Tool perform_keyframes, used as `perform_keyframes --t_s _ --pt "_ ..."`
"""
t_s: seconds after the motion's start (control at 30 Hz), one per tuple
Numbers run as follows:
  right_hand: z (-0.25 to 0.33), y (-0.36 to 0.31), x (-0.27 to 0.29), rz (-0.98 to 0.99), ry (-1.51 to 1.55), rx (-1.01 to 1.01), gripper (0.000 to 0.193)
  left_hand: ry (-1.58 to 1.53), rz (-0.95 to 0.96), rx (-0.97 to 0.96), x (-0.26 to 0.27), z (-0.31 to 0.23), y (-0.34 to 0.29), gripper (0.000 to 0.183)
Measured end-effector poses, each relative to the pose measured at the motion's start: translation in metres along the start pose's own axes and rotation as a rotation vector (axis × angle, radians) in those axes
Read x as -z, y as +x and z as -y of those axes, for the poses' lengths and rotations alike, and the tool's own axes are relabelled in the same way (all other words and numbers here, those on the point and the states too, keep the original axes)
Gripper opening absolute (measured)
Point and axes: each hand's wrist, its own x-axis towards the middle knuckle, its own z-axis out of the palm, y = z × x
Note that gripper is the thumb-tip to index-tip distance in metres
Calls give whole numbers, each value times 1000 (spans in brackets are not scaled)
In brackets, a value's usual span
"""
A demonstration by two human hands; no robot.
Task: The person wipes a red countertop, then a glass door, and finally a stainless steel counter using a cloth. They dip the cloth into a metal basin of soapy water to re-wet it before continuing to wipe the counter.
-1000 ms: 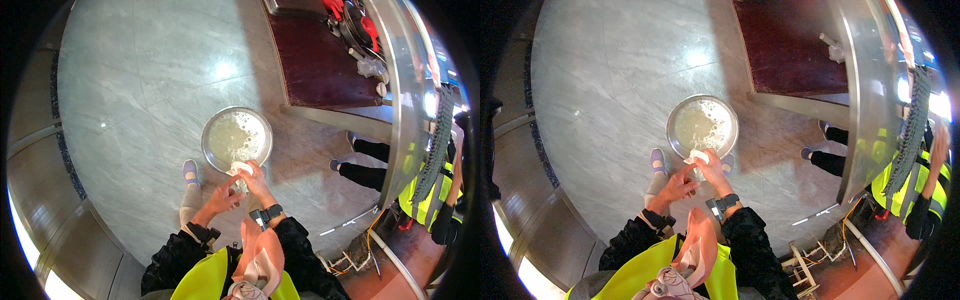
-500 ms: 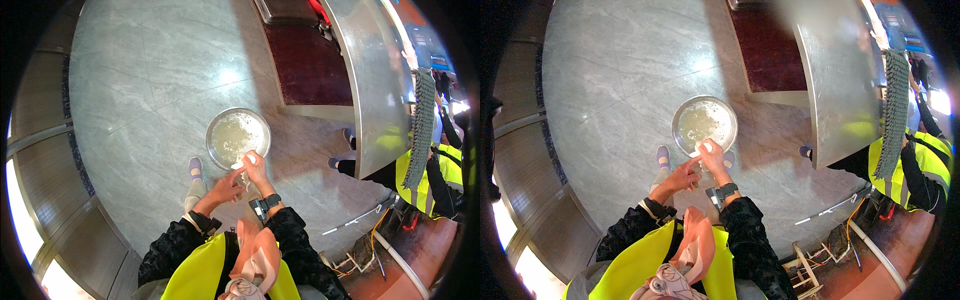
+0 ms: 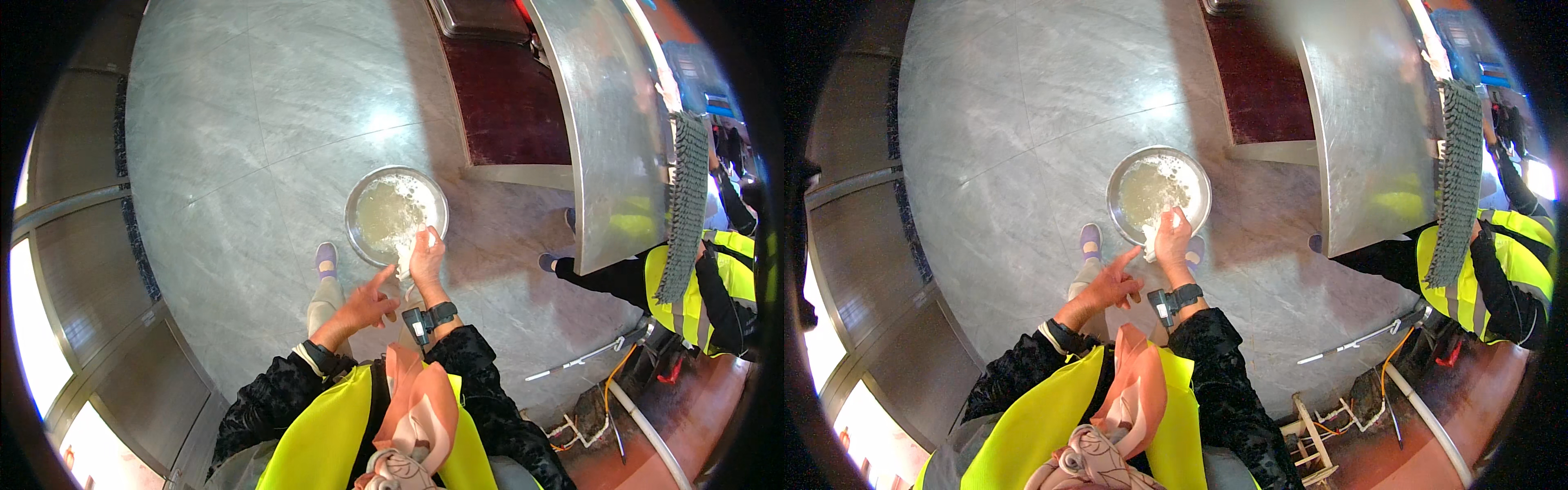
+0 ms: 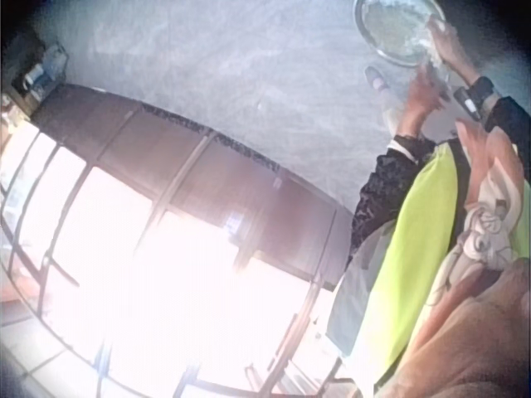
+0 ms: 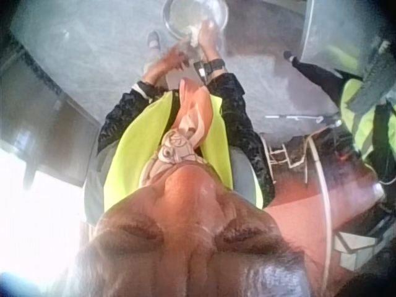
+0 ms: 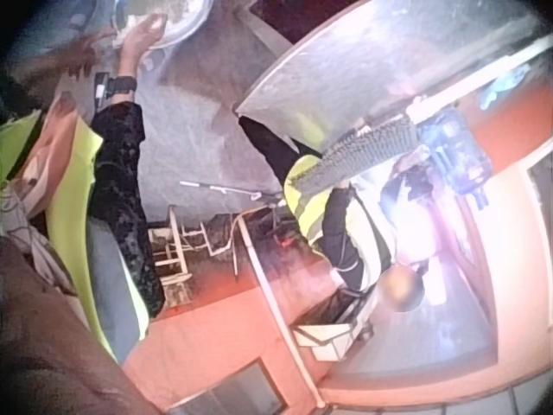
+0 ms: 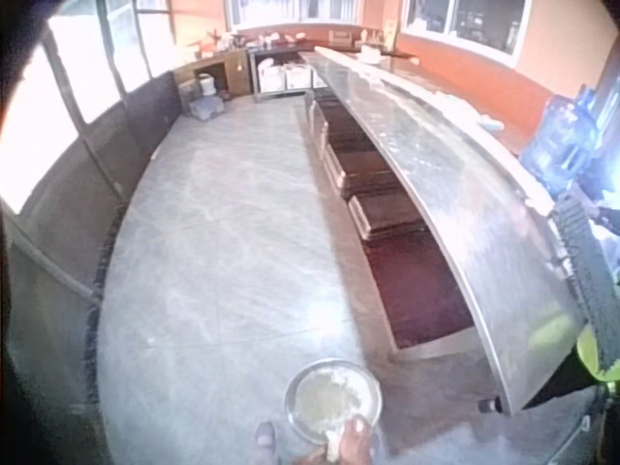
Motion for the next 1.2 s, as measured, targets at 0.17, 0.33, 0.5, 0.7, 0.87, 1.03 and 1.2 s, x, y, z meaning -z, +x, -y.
perform_keyframes --t_s 0.17,0.33,0.5,0.7,0.87,1.03,1.2 --pt "-2 -3 -4 -133 143 -101 34 -120 42 83 -10 11 2 85" --pt "13 -15 1 -178 467 -314 29 -243 126 69 -8 13 -1 85" --pt "39 -30 9 56 679 -424 22 -171 124 48 -6 0 -8 92" --pt "55 -33 23 294 616 -353 24 -270 123 54 -1 -11 -11 85" --pt "70 -34 34 471 482 -262 20 -196 147 17 1 -23 -17 84" --pt "80 -35 35 446 437 -180 18 -149 220 41 12 -40 -20 78" --pt "83 -37 29 188 282 -39 21 46 215 -11 30 -56 -38 65"
